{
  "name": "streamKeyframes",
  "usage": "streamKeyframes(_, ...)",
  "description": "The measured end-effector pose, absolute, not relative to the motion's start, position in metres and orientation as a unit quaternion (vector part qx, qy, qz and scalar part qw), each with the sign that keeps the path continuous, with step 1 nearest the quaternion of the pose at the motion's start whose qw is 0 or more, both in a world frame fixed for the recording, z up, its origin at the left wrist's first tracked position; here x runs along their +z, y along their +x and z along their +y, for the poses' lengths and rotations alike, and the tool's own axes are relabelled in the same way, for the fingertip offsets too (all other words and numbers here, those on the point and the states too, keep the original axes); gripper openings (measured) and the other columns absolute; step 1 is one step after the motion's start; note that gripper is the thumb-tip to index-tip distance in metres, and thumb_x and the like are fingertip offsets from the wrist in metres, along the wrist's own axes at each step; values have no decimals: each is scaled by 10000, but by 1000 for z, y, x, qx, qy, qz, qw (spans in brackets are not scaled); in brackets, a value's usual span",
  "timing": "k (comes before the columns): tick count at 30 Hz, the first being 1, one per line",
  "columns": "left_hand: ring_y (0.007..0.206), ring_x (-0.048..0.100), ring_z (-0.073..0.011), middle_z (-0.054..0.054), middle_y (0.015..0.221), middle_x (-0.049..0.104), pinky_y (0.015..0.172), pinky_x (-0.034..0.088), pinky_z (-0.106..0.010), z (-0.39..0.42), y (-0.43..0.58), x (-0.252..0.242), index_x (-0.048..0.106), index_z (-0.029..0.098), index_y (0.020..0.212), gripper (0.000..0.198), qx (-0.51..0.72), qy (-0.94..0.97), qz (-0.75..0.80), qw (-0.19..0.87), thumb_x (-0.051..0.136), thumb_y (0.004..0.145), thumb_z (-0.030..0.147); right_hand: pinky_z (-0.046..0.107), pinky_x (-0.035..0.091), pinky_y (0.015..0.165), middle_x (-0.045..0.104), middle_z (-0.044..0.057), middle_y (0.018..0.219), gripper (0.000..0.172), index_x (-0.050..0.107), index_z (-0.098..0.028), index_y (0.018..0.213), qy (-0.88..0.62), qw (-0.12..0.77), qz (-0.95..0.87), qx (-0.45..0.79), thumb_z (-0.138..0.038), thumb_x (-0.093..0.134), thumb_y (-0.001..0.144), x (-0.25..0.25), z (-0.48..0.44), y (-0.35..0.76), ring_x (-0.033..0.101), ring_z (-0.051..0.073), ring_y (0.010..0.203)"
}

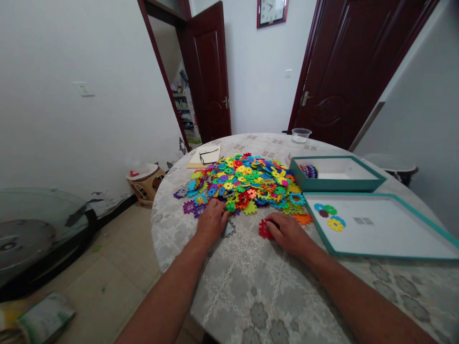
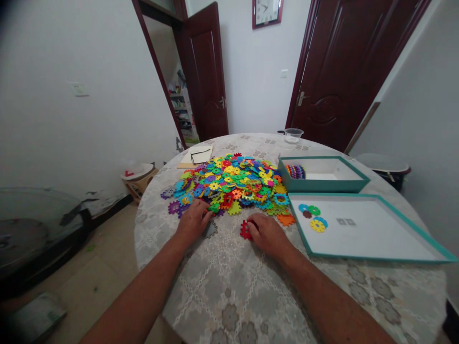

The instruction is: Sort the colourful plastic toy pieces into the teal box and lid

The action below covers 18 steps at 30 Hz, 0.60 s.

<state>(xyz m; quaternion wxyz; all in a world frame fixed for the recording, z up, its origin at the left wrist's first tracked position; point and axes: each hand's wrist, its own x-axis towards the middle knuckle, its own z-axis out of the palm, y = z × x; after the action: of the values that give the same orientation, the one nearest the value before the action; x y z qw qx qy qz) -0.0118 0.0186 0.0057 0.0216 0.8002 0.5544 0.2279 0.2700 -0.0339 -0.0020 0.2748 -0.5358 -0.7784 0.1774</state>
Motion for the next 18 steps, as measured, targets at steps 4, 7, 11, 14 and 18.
streamKeyframes(4, 1105, 624, -218, -74, 1164, 653, 931, 490, -308, 25, -10, 8, 619, 225, 1084, 163, 203, 807, 555, 8, 548, 945, 179, 348, 457, 831, 729, 86, 942, 243, 702, -190, 986, -543, 278, -772, 176, -270, 472, 988, -4, -32, 270, 640, 221, 882)
streamKeyframes(7, 1039, 651, -217, -62, 1077, 695, 896, 480, -302, 31, -9, 9, 617, 232, 1071, 146, 188, 797, 574, 6, 525, 964, 194, 347, 456, 833, 733, 85, 954, 251, 704, -190, 987, -551, 278, -768, 173, -277, 469, 991, -5, -31, 270, 646, 223, 889)
streamKeyframes(11, 996, 663, -223, -59, 1024, 716, 852, 468, -300, 37, -7, 7, 627, 238, 1035, 130, 187, 794, 579, 3, 516, 972, 213, 336, 458, 839, 726, 79, 963, 257, 691, -197, 988, -582, 275, -751, 150, -299, 454, 997, -6, -29, 272, 655, 226, 912)
streamKeyframes(14, 1019, 662, -228, -66, 1050, 723, 863, 463, -304, 41, -6, 6, 635, 238, 1042, 146, 192, 792, 579, 2, 512, 970, 208, 335, 456, 842, 718, 78, 957, 263, 676, -200, 968, -588, 276, -747, 141, -301, 435, 1001, -5, -28, 273, 654, 228, 916)
streamKeyframes(18, 1027, 656, -234, -72, 1048, 722, 862, 463, -309, 47, -6, 7, 645, 236, 1022, 138, 207, 787, 582, 2, 524, 959, 213, 342, 455, 848, 715, 83, 956, 255, 675, -194, 965, -589, 271, -748, 142, -300, 444, 992, -5, -28, 274, 652, 233, 917)
